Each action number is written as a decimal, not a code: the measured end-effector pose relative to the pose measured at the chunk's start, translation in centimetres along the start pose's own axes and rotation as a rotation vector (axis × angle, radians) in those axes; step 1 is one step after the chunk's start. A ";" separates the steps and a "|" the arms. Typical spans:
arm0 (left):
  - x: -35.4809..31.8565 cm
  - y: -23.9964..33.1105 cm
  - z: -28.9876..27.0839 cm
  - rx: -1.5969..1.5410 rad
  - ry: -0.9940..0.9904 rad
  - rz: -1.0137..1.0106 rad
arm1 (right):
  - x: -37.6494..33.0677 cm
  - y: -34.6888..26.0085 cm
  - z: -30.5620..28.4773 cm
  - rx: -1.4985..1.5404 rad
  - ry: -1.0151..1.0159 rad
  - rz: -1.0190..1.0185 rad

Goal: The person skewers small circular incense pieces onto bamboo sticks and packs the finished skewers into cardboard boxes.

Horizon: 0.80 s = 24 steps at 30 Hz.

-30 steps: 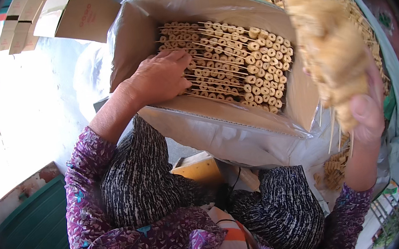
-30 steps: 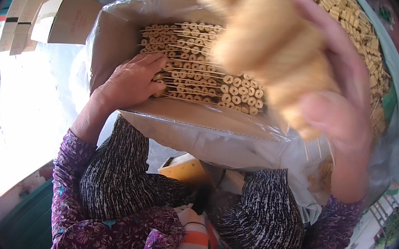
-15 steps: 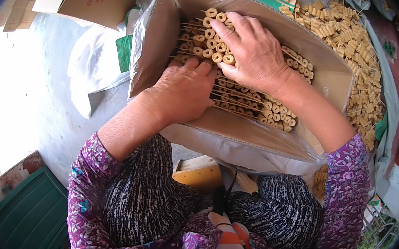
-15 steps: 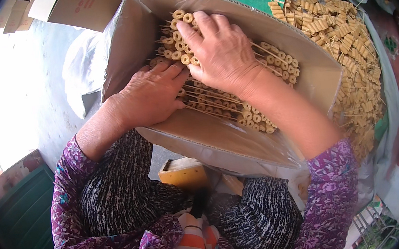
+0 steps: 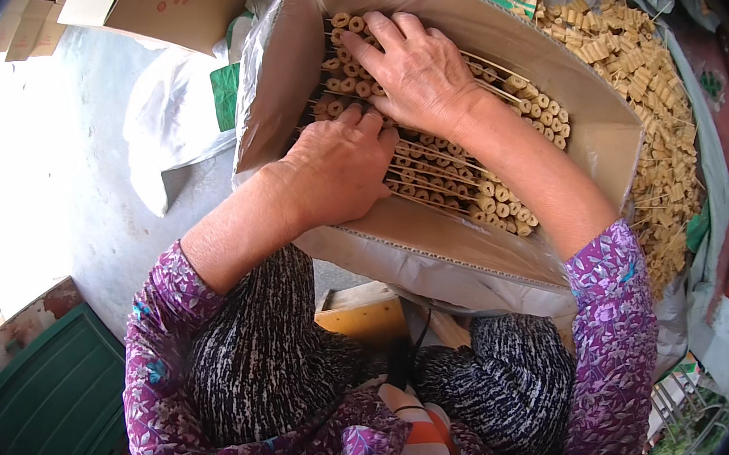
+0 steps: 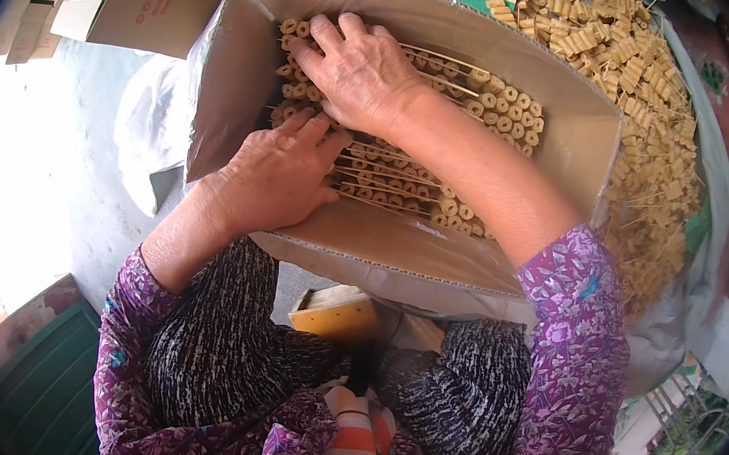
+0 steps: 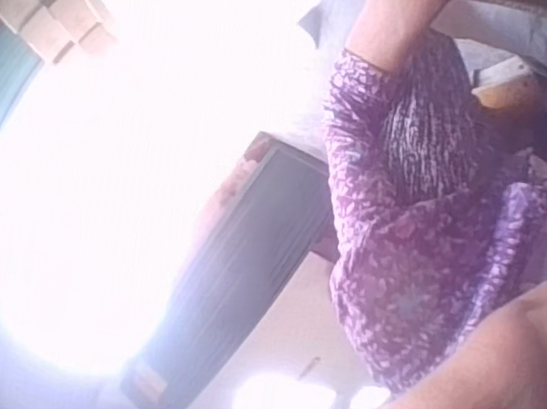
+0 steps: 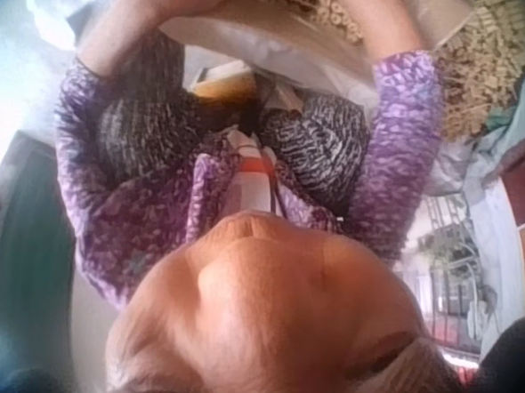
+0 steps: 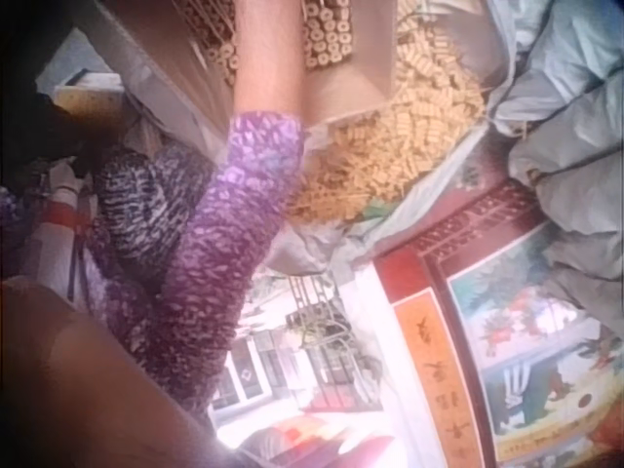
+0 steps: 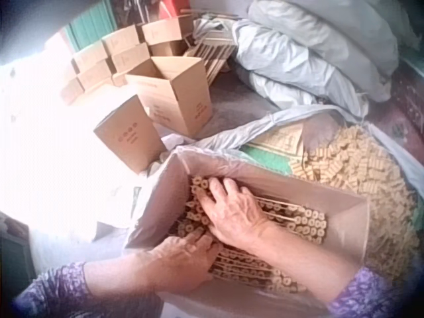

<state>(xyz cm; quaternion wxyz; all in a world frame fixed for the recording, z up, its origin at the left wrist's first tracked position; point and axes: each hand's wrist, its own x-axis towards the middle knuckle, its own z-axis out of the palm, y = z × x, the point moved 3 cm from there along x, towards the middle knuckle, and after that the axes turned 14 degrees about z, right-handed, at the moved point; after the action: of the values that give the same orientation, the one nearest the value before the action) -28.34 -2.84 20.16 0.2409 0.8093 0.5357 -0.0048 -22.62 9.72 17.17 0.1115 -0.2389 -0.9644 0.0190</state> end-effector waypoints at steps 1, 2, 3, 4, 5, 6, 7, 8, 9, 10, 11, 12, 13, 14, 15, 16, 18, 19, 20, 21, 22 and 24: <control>0.0 0.1 -0.2 -0.007 -0.002 0.006 | 0.1 0.0 0.0 0.037 -0.022 0.016; 0.1 0.2 -0.4 -0.015 -0.001 0.012 | 0.3 0.0 -0.1 0.072 -0.045 0.030; 0.0 0.2 -0.5 -0.015 0.010 0.005 | 0.4 0.0 0.0 0.089 -0.070 0.044; 0.0 0.2 -0.4 -0.016 0.022 -0.002 | 0.5 0.0 0.2 0.105 -0.095 0.058; -0.1 0.2 -0.4 -0.017 0.032 -0.012 | 0.6 -0.1 0.4 0.125 -0.120 0.071; -0.1 0.2 -0.5 -0.025 0.022 -0.017 | 0.6 -0.2 0.4 0.113 -0.138 0.076; -0.1 0.2 -0.6 -0.033 0.011 -0.023 | 0.6 -0.2 0.2 0.102 -0.156 0.082; 0.0 0.2 -0.5 -0.044 0.002 -0.028 | 0.7 -0.3 0.1 0.088 -0.178 0.087; -0.1 0.1 -0.4 -0.042 0.002 -0.036 | 0.9 -0.3 -0.2 0.149 -0.188 0.116; -0.2 0.0 -0.3 -0.041 0.003 -0.046 | 1.1 -0.3 -0.6 0.211 -0.199 0.143; -0.2 0.1 -0.2 -0.039 0.004 -0.053 | 1.2 -0.3 -0.8 0.271 -0.210 0.172; -0.2 0.1 -0.1 -0.051 0.026 -0.061 | 1.4 0.0 -0.8 0.299 -0.176 0.185; -0.2 0.1 -0.1 -0.064 0.048 -0.069 | 1.4 0.1 -0.5 0.258 -0.172 0.159; -0.1 0.1 -0.3 -0.075 0.072 -0.073 | 1.4 0.4 -0.1 0.213 -0.167 0.136; 0.1 0.1 -0.5 -0.081 0.064 -0.081 | 1.3 0.6 0.4 0.169 -0.162 0.112; 0.2 0.2 -1.0 -0.087 0.057 -0.089 | 1.3 0.5 1.1 0.114 -0.146 0.113; 0.3 0.3 -1.3 -0.060 0.102 -0.071 | 1.4 0.8 1.6 0.131 -0.141 0.128; 0.3 0.3 -1.5 -0.027 0.155 -0.042 | 1.3 0.9 1.7 0.139 -0.138 0.137; 0.1 0.3 -1.6 0.009 0.202 -0.021 | 1.4 0.7 1.7 0.126 -0.127 0.119; 0.0 0.2 -1.4 0.018 0.191 -0.030 | 1.5 0.4 1.6 0.113 -0.116 0.101; -0.2 0.1 -0.9 0.028 0.180 -0.038 | 1.5 0.2 1.6 0.099 -0.104 0.085; -0.2 0.0 -0.4 0.055 0.164 -0.032 | 1.6 -0.2 1.1 0.050 -0.120 0.054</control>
<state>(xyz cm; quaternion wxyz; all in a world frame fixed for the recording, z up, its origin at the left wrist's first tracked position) -28.53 -2.83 20.52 0.1740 0.8047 0.5660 0.0430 -24.31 10.26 16.47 0.0587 -0.2604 -0.9618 0.0602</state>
